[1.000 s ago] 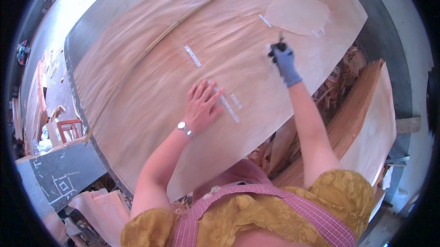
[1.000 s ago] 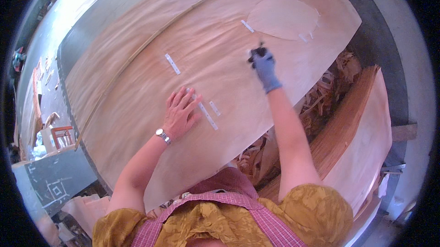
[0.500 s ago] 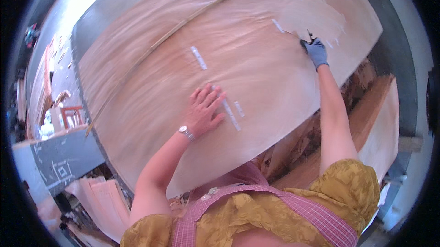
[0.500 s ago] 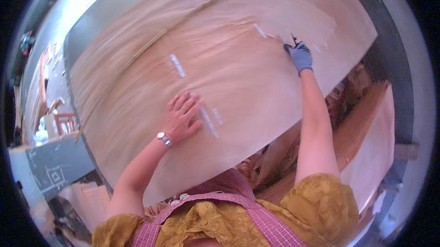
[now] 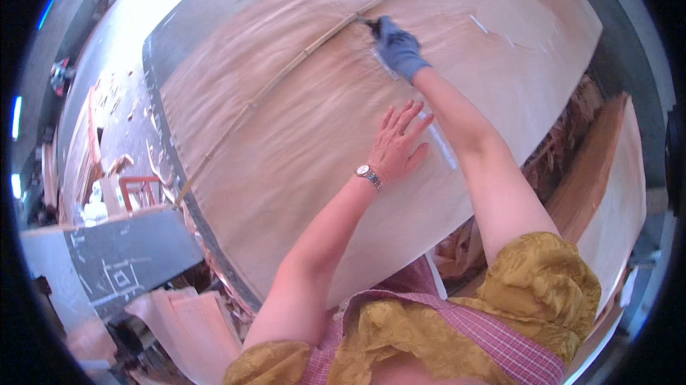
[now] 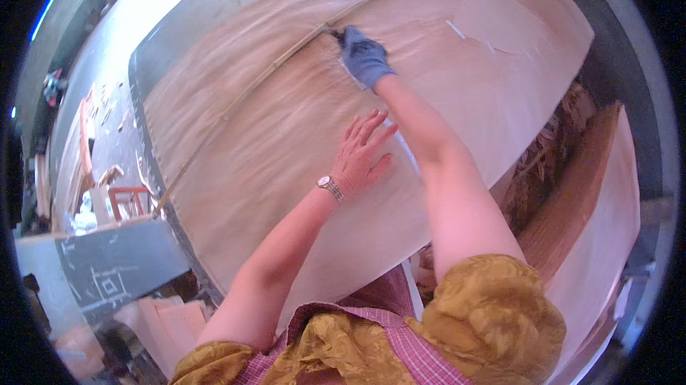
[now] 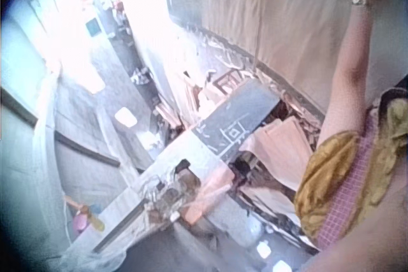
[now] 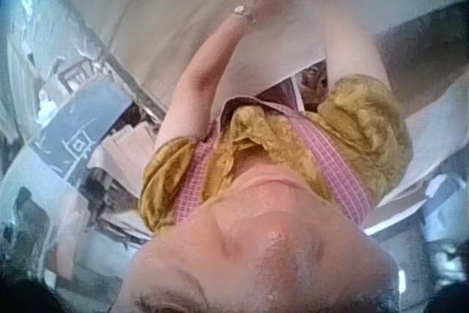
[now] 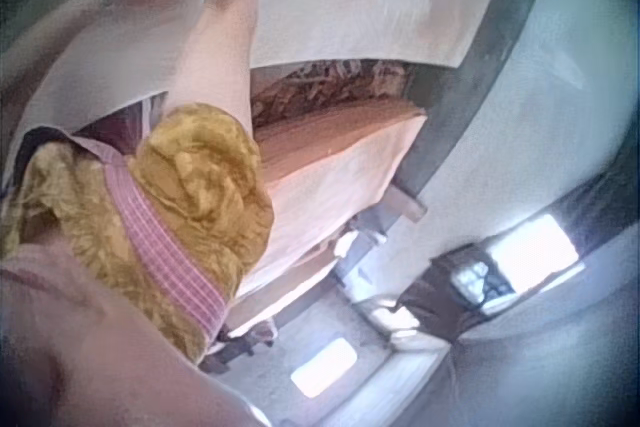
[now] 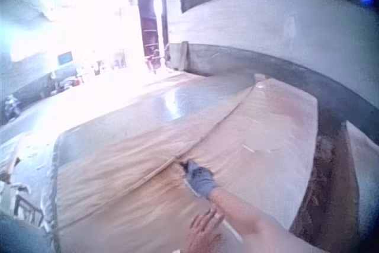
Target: The person prepares sheets of wood veneer by laying them out, taping damaged sections with white tape, and cutting away imperfections using a utility knife.
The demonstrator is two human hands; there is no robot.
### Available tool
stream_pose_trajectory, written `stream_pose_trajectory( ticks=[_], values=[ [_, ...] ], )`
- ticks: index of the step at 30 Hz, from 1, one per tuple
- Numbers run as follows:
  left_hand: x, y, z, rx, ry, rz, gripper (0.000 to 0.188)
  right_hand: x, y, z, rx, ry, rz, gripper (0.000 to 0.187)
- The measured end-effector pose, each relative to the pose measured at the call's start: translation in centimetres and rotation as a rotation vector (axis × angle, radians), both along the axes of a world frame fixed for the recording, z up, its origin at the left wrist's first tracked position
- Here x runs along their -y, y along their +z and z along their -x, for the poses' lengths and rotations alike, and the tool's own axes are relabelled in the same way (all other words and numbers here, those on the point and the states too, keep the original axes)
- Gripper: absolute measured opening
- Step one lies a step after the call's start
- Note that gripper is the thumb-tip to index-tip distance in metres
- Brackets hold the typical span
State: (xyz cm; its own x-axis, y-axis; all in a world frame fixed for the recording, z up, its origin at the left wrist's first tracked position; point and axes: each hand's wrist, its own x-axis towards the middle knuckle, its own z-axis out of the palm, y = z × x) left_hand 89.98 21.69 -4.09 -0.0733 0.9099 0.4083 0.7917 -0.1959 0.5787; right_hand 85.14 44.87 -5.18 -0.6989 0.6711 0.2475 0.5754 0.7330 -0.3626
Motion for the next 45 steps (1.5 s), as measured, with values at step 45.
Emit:
stream_pose_trajectory(
  ticks=[45],
  values=[
    [26.0, 7.3, 51.6, -0.222, 0.373, 0.664, 0.084, 77.3, -0.6, 15.5, -0.331, -0.062, 1.311, 0.043]
  ],
)
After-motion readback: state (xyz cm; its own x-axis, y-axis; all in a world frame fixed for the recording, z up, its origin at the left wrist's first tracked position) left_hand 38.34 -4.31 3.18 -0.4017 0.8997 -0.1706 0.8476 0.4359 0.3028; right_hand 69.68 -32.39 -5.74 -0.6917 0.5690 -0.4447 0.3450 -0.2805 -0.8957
